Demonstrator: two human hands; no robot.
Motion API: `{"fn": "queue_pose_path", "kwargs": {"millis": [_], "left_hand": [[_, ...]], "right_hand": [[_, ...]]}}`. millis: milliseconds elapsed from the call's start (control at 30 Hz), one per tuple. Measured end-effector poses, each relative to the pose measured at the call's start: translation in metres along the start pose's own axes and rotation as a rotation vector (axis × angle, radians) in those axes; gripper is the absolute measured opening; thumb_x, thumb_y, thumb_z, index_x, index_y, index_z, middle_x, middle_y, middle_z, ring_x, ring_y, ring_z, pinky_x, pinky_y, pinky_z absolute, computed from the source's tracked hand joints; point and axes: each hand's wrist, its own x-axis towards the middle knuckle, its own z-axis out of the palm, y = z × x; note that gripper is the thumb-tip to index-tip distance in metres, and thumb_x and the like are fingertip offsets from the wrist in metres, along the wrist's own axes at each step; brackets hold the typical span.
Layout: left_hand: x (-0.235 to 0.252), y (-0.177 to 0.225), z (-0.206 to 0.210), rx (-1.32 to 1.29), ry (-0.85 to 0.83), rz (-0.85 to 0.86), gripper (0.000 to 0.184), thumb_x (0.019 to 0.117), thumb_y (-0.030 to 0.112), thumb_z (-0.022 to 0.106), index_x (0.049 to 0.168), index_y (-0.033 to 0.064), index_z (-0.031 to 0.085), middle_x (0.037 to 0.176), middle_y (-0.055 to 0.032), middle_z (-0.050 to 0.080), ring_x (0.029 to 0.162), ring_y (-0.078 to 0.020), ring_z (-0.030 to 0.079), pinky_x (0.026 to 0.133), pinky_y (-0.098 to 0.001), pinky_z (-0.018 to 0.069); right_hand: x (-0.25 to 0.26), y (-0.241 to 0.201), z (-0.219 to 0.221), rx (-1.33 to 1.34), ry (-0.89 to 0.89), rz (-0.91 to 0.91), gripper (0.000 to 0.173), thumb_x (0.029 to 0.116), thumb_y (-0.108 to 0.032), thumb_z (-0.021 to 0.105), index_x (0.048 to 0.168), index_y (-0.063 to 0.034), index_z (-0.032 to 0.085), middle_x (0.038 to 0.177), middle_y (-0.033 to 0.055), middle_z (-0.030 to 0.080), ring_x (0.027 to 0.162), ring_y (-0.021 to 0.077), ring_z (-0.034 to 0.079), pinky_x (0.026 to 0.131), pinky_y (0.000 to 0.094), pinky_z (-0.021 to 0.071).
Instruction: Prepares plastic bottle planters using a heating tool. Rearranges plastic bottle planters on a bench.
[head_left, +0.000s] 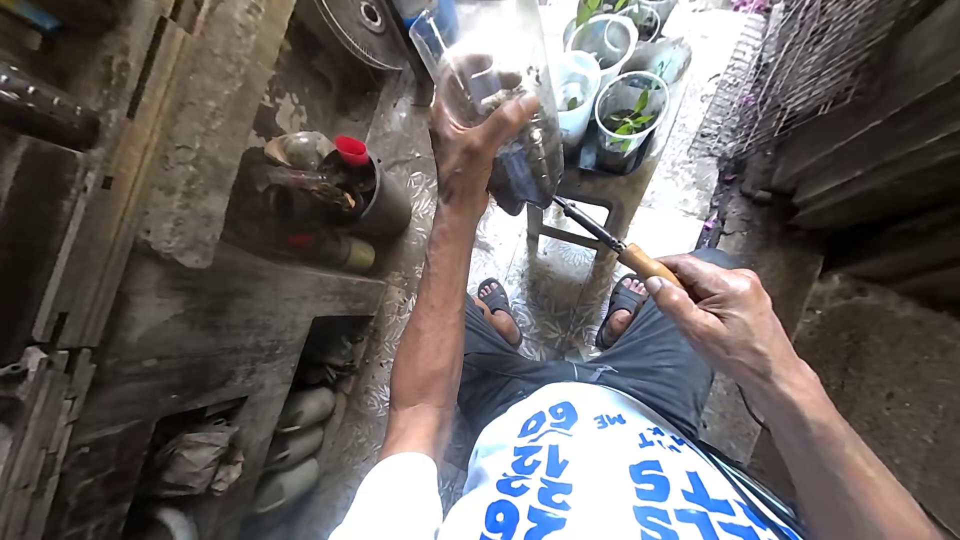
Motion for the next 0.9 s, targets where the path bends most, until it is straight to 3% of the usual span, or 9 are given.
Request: {"fn": "queue_pose_path", "kwargs": {"millis": [500, 733, 900], "left_hand": [[-0.016, -0.006, 0.0, 0.014, -0.007, -0.007, 0.055, 0.0785, 0.008, 0.079, 0.126, -0.0041, 0.054, 0.106, -0.0136, 0.073, 0.102, -0.0211, 0.071, 0.091, -0.0374, 0.0597], [-0.009, -0.015, -0.014, 0.002, 0.023, 0.001, 0.059, 0.0787, 0.007, 0.08, 0.129, -0.0046, 0.053, 0.108, -0.0148, 0.072, 0.101, -0.023, 0.071, 0.089, -0.0395, 0.0607], [-0.013, -0.015, -0.013, 0.016, 0.024, 0.017, 0.059, 0.077, 0.007, 0.082, 0.128, -0.0051, 0.054, 0.108, -0.0156, 0.071, 0.102, -0.0233, 0.07, 0.091, -0.0396, 0.0602]], "right_hand": [[0.01, 0.004, 0.007, -0.094, -0.041, -0.078, 0.032, 0.1027, -0.035, 0.051, 0.106, -0.0106, 0.072, 0.062, -0.0061, 0.054, 0.049, 0.0019, 0.047, 0.044, 0.0244, 0.0388], [0.001, -0.002, -0.009, -0.069, -0.026, -0.066, 0.032, 0.1038, -0.035, 0.051, 0.106, -0.0104, 0.072, 0.062, -0.0086, 0.052, 0.05, -0.0028, 0.044, 0.045, 0.0192, 0.0369], [0.008, -0.009, -0.006, -0.085, -0.022, -0.073, 0.032, 0.1032, -0.035, 0.051, 0.108, -0.0107, 0.072, 0.064, -0.0081, 0.054, 0.05, -0.0015, 0.045, 0.045, 0.0208, 0.0379]]}}
